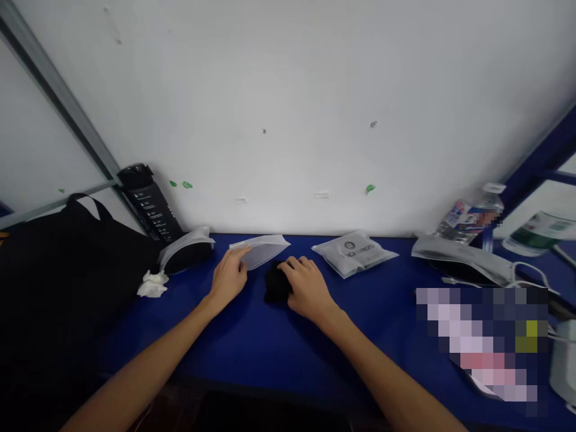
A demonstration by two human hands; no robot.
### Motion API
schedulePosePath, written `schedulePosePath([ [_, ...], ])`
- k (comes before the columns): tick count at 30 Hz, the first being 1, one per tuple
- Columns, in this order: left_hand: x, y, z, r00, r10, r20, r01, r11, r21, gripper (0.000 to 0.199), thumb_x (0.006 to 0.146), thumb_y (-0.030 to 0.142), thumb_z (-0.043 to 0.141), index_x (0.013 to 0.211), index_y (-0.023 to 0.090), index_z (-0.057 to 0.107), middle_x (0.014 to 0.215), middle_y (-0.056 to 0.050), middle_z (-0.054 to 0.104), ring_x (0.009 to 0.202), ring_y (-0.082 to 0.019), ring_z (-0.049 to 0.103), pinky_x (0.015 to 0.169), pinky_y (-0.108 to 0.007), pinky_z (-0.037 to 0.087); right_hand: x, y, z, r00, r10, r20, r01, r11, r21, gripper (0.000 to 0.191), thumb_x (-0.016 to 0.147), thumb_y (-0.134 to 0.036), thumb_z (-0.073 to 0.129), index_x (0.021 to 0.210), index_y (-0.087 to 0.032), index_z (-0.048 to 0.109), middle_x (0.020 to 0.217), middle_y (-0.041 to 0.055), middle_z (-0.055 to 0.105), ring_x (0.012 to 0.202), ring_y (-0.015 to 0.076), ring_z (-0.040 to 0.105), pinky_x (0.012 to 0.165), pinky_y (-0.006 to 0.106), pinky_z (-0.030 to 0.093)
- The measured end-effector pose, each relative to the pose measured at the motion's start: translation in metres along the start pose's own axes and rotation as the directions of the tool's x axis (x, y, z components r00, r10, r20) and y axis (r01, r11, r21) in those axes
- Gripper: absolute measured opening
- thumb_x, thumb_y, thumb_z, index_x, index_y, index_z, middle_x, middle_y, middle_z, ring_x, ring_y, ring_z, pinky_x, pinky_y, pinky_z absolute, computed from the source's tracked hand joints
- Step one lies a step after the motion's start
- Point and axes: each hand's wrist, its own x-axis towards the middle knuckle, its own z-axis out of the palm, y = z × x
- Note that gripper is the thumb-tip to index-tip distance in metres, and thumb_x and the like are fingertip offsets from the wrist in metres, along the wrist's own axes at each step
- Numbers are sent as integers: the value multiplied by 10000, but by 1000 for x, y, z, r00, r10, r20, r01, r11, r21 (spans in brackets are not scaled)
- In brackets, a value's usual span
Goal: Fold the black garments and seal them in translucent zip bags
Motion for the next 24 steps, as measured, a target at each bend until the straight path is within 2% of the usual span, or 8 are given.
schedulePosePath([
  [4, 0, 2, -2, 1000, -23, 14, 23, 1000, 4, 547, 905, -24, 496, 1374, 184, 685, 1410, -41, 710, 1360, -269, 616, 1193, -433, 505, -4, 8, 1, 1000, 4, -1, -4, 1000, -7, 660, 687, -14, 618, 1338, -122, 618, 1307, 175, 602, 1219, 359, 537, 1054, 501, 478],
  [8, 0, 3, -2, 999, -25, 22, 24, 1000, 10, 541, 912, -20, 494, 1375, 187, 683, 1416, -33, 707, 1362, -257, 616, 1197, -416, 501, -7, 20, 0, 988, -149, 51, 141, 982, 128, 762, 708, -67, 641, 1460, -98, 520, 1542, 217, 481, 1473, 381, 409, 1251, 569, 329],
  [10, 0, 3, -2, 1000, -21, 23, 21, 1000, 13, 531, 918, -15, 492, 1372, 184, 684, 1414, -35, 708, 1359, -252, 618, 1195, -410, 502, -8, 24, -5, 974, -210, 88, 187, 959, 213, 766, 743, -171, 707, 1482, -123, 513, 1596, 207, 460, 1535, 386, 357, 1285, 592, 274],
  [12, 0, 3, -2, 1000, -19, 19, 19, 1000, 11, 530, 916, -15, 493, 1367, 186, 687, 1407, -35, 712, 1354, -247, 621, 1190, -401, 507, -9, 23, -10, 965, -239, 112, 199, 937, 286, 833, 741, -354, 820, 1492, -150, 523, 1628, 203, 444, 1561, 405, 326, 1288, 606, 264],
  [14, 0, 3, -2, 1000, -14, 16, 14, 1000, 2, 542, 905, -21, 498, 1363, 198, 691, 1404, -29, 714, 1354, -246, 622, 1193, -402, 506, -10, 16, -14, 949, -286, 131, 226, 910, 348, 967, 688, -557, 896, 1501, -183, 531, 1649, 194, 432, 1566, 418, 322, 1288, 618, 253],
  [16, 0, 3, -2, 1000, -8, 14, 9, 1000, -6, 555, 895, -25, 503, 1361, 209, 694, 1407, -26, 713, 1360, -254, 619, 1200, -422, 500, -12, 5, -15, 925, -355, 135, 277, 874, 398, 1039, 642, -672, 910, 1503, -226, 539, 1649, 168, 448, 1552, 411, 354, 1290, 627, 236],
  [21, 1, 3, -1, 999, -21, 24, 22, 999, -30, 545, 909, -20, 489, 1356, 209, 703, 1402, -56, 713, 1360, -257, 625, 1210, -458, 495, -16, -24, -12, 847, -525, 79, 425, 759, 494, 1025, 612, -595, 958, 1497, -280, 546, 1602, 120, 522, 1507, 361, 436, 1293, 581, 233],
  [24, 1, 2, -1, 999, -16, 29, 17, 999, -33, 552, 908, -22, 495, 1361, 217, 701, 1403, -59, 712, 1361, -255, 624, 1214, -466, 490, -17, -33, -11, 824, -562, 69, 454, 728, 514, 946, 639, -516, 960, 1470, -287, 572, 1557, 102, 566, 1460, 331, 484, 1251, 523, 315],
])
